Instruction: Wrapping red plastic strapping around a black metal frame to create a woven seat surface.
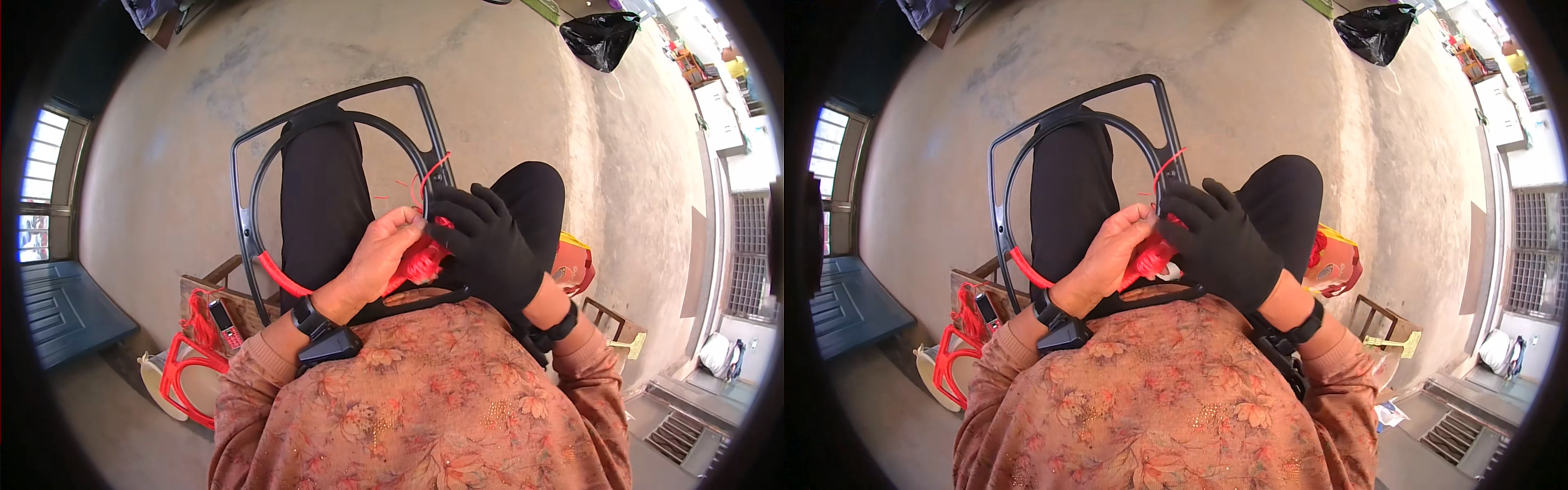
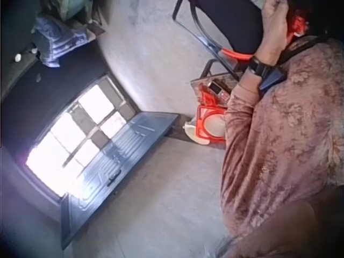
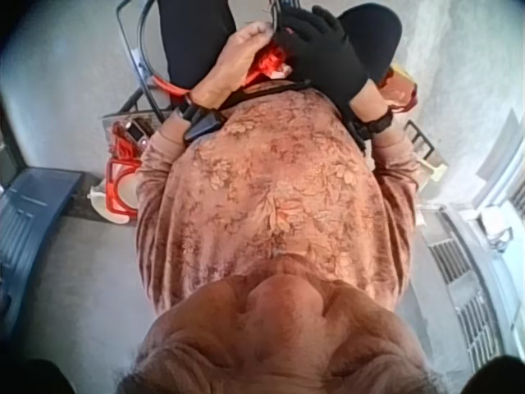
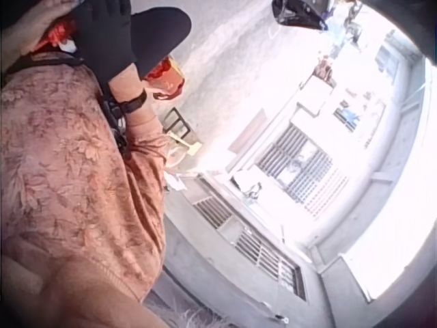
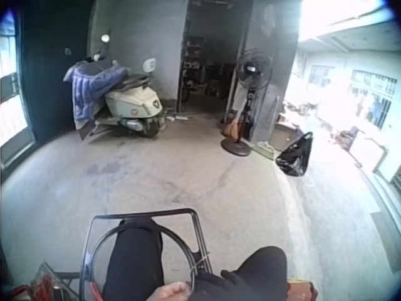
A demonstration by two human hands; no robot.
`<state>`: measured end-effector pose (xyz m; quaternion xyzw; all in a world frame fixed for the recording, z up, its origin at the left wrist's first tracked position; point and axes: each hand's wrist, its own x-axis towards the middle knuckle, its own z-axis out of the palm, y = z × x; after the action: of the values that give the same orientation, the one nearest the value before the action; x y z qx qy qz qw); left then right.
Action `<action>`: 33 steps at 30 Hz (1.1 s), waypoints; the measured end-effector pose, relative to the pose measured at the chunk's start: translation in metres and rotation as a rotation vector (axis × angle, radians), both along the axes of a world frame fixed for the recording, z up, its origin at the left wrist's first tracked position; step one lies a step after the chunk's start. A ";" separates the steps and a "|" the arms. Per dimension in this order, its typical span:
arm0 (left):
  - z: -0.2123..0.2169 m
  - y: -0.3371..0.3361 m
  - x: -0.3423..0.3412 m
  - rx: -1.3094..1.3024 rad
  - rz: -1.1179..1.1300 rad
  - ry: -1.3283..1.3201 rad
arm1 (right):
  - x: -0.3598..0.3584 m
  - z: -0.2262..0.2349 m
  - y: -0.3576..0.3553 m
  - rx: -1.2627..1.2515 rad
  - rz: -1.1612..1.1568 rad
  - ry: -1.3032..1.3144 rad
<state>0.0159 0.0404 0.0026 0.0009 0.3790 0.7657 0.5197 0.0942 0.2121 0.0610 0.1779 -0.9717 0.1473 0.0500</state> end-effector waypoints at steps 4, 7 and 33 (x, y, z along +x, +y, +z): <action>-0.009 0.003 -0.003 -0.089 -0.045 0.072 | 0.015 -0.007 0.002 -0.557 -0.090 -0.094; -0.009 0.002 -0.013 -0.203 -0.191 0.099 | 0.052 0.000 0.008 -1.860 -0.396 -0.457; -0.018 0.003 0.003 -0.176 0.048 0.138 | -0.007 -0.014 0.097 -0.490 -0.597 0.110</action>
<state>0.0193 0.0435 -0.0154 -0.0010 0.4796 0.7397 0.4720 0.0872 0.3089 0.0470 -0.1222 -0.9126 0.3443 0.1835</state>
